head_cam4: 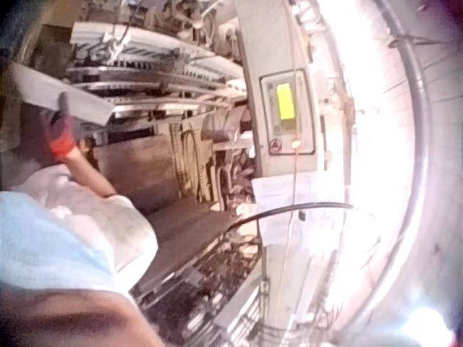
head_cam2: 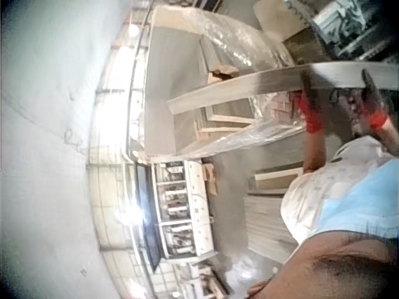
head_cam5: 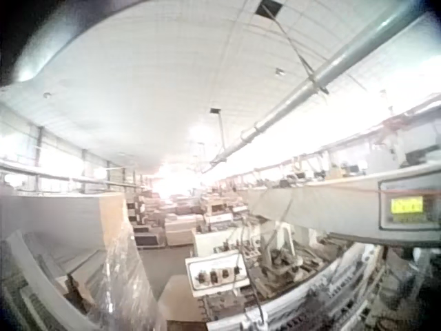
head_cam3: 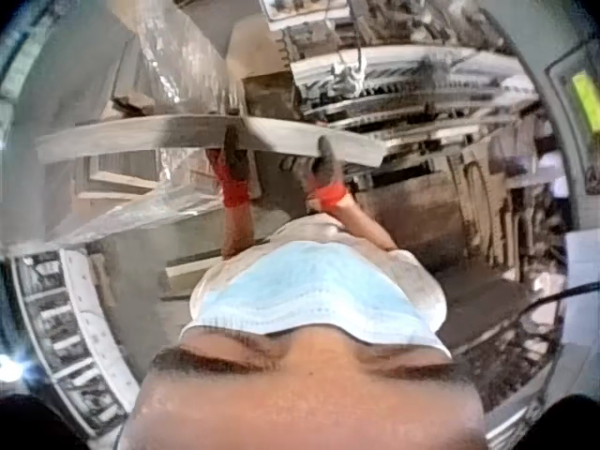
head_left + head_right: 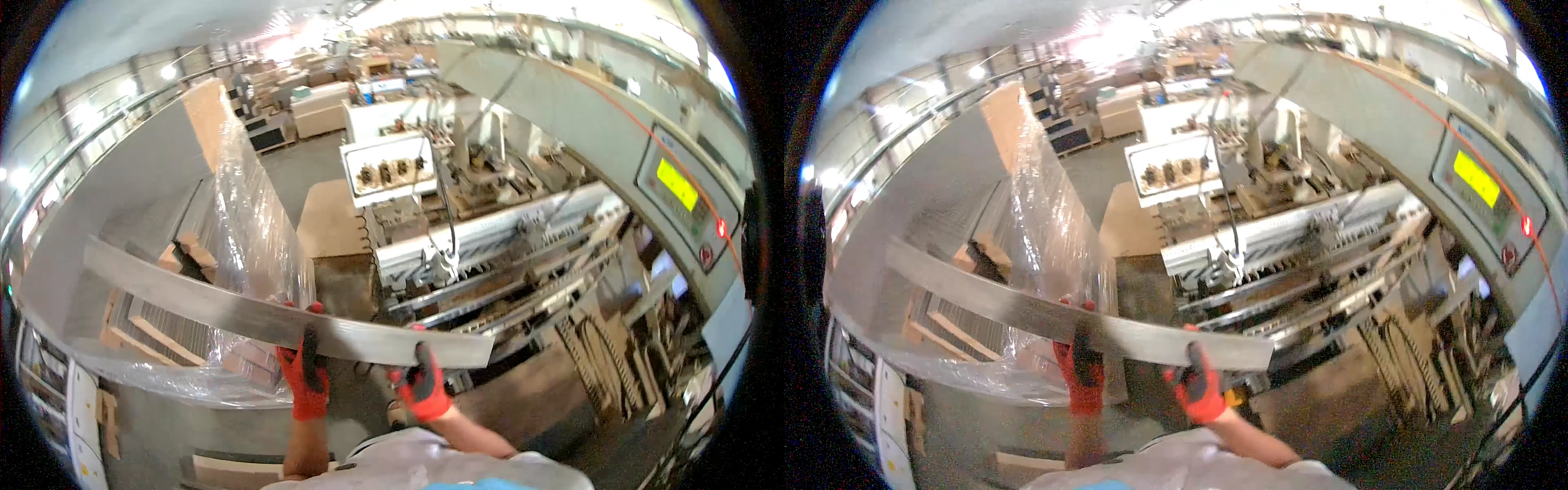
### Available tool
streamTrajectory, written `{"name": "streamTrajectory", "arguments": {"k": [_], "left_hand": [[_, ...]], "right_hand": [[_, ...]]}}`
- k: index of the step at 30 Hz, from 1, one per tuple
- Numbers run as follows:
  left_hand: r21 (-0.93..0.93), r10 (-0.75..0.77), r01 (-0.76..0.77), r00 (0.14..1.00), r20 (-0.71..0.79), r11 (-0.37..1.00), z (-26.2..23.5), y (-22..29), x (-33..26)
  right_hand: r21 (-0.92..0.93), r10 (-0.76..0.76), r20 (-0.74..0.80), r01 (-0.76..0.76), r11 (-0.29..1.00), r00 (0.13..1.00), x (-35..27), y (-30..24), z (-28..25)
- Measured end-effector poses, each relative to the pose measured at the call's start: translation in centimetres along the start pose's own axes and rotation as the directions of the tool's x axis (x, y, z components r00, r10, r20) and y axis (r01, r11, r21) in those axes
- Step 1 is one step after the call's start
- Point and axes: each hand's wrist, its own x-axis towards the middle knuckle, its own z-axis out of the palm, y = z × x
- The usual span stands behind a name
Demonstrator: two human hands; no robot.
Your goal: The person repeatedly picks up wooden boards from a pallet stack and feeds them into an industrial processing machine by hand, occasionally rearranging the boards on the pallet.
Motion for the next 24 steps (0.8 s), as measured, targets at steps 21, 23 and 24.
{"name": "streamTrajectory", "arguments": {"k": [21, 23, 24], "left_hand": [[0.371, -0.129, 0.255, 0.934, -0.333, 0.893, -33.1, -16.9, 8.3], [0.388, -0.125, 0.262, 0.930, -0.345, 0.884, -37.3, -17.4, 9.2], [0.673, -0.049, 0.203, 0.970, -0.240, 0.711, -37.5, -18.5, 10.0]], "right_hand": [[-0.932, -0.789, -0.347, -0.090, 0.352, 0.507, 23.7, -6.5, -22.5], [-0.916, -0.742, -0.388, -0.136, 0.378, 0.547, 25.5, -5.2, -21.1], [-0.917, -0.753, -0.387, -0.140, 0.373, 0.532, 25.7, -5.9, -21.9]]}}
